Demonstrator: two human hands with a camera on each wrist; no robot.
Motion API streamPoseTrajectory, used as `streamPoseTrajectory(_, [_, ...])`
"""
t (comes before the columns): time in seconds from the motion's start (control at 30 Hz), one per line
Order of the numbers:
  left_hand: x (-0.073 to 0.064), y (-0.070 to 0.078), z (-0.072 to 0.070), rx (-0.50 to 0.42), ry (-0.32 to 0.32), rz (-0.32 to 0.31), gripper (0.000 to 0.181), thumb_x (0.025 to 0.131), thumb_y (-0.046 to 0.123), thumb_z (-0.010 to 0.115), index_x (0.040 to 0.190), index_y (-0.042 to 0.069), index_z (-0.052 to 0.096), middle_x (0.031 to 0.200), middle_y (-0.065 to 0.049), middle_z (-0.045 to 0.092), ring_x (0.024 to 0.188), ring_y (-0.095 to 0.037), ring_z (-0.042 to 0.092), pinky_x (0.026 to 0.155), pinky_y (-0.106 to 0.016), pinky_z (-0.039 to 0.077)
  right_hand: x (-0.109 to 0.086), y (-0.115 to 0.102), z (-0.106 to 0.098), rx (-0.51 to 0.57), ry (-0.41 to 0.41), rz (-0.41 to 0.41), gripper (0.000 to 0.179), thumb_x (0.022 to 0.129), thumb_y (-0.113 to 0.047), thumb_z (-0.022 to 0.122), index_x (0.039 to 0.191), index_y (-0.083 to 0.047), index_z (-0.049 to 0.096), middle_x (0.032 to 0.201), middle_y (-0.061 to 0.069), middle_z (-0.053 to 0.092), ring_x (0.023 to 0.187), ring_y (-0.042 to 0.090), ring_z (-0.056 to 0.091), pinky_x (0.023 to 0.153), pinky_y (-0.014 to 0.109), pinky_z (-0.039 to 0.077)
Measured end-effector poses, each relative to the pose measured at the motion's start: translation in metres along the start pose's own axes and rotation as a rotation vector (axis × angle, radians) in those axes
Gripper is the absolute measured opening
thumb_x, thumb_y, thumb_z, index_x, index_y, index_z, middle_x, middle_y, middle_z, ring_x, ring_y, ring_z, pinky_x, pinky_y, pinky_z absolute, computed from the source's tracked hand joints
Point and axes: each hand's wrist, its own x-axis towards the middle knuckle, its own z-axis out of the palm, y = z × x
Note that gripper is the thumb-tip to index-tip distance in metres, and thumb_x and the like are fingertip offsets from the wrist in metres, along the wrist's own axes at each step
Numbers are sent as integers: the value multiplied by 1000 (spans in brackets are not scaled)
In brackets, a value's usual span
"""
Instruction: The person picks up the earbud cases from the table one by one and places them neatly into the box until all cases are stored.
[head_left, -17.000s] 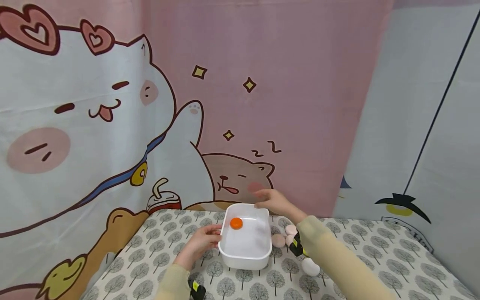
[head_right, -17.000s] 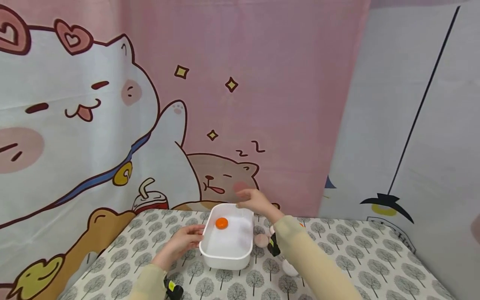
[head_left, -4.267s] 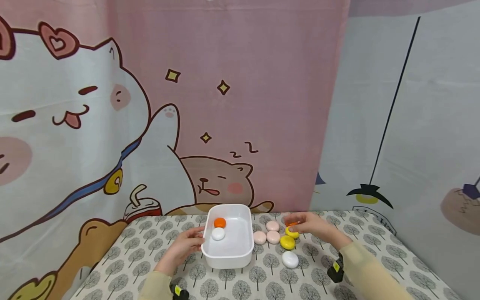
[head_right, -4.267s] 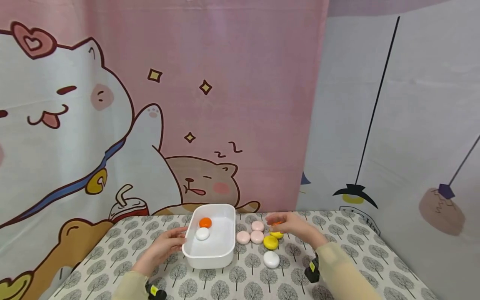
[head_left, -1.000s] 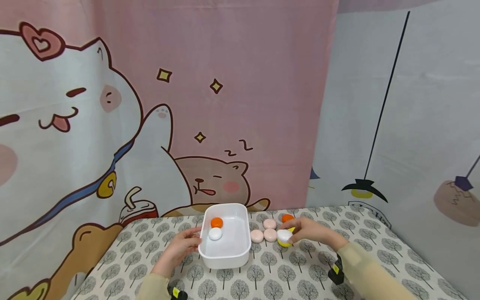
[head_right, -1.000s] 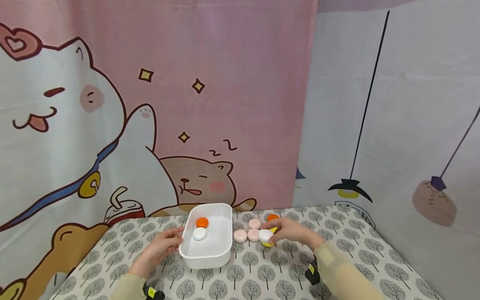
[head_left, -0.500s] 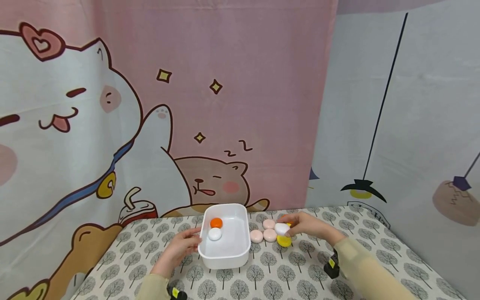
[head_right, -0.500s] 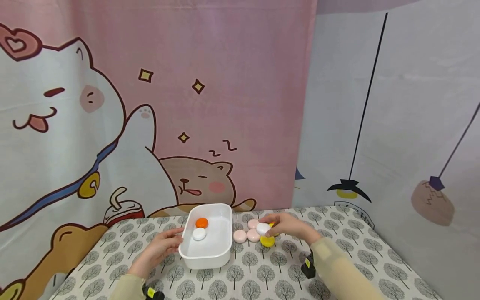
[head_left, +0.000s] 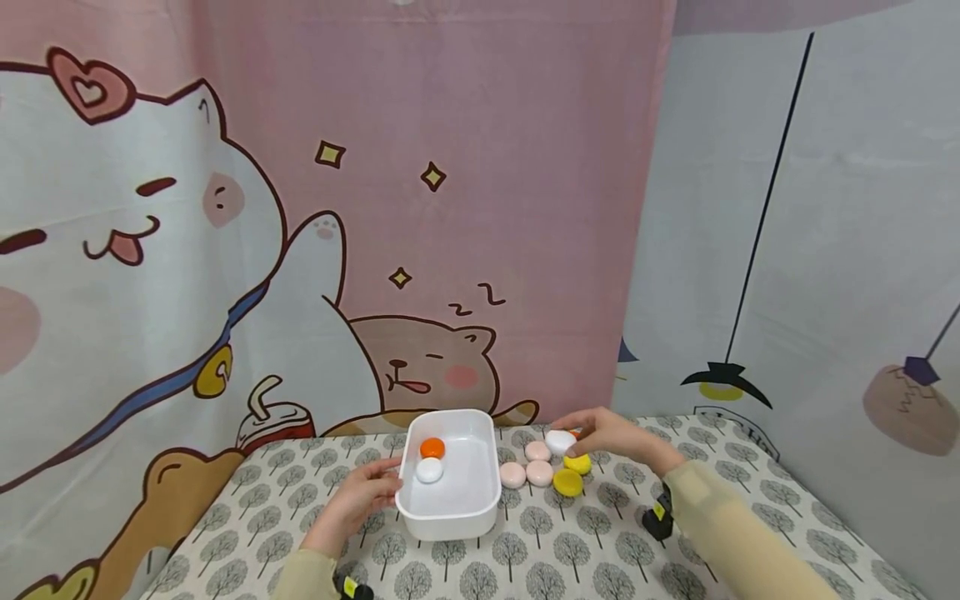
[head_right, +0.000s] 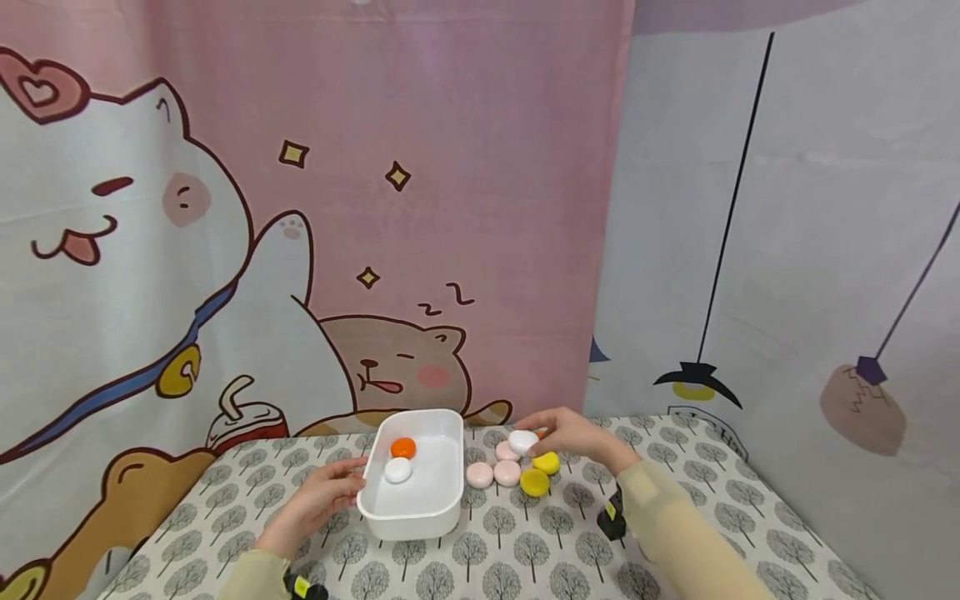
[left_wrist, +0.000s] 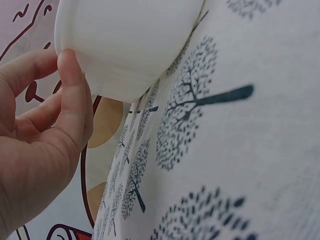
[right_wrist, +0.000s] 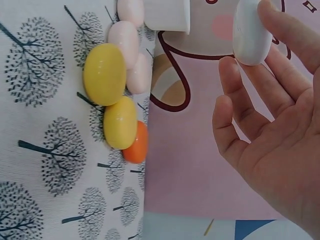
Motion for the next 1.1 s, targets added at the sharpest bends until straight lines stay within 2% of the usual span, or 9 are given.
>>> streamPoseTrajectory(0.1, [0, 0, 0, -1, -3, 0, 55, 85, 0, 65, 136, -8, 47, 100, -14, 54, 78, -20, 59, 73, -31, 55, 2, -4, -1, 0, 4, 10, 50, 84, -16, 75, 131, -6, 61, 114, 10, 67, 95, 25, 63, 84, 43, 52])
streamPoseTrajectory(0.23, [0, -1, 0, -1, -1, -2, 55, 85, -1, 65, 137, -8, 47, 102, -15, 54, 79, -21, 59, 73, -31, 55, 4, -8, -2, -14, 17, 14, 51, 84, -17, 75, 131, -6, 60, 116, 10, 66, 97, 23, 63, 85, 45, 52])
streamPoseTrajectory(0.47, [1, -1, 1, 7, 21, -7, 55, 85, 0, 65, 137, -7, 48, 102, -15, 55, 79, -22, 59, 73, -33, 55, 8, -14, -5, 2, -14, -26, 50, 85, -10, 71, 132, -1, 58, 110, 10, 68, 96, 24, 64, 87, 46, 51])
streamPoseTrajectory(0.73, [1, -2, 1, 3, 24, -16, 56, 85, -1, 65, 137, -8, 47, 101, -15, 55, 80, -24, 59, 72, -33, 55, 8, -17, -4, -22, -19, -38, 50, 84, -11, 73, 131, -2, 59, 115, 12, 66, 99, 23, 63, 87, 44, 52])
streamPoseTrajectory(0.97, [0, -2, 1, 9, 24, -10, 56, 85, -1, 65, 137, -8, 47, 102, -15, 54, 81, -25, 59, 73, -33, 55, 8, -20, -5, -33, -13, -26, 48, 85, -10, 71, 131, -2, 59, 110, 9, 68, 96, 22, 64, 83, 38, 53])
streamPoseTrajectory(1.1, [0, -1, 2, 15, 32, -10, 56, 85, -1, 65, 137, -8, 47, 103, -16, 54, 82, -25, 59, 74, -34, 55, 10, -19, -4, -56, -5, -23, 47, 84, -13, 72, 129, -7, 62, 111, 7, 68, 97, 22, 63, 85, 41, 51])
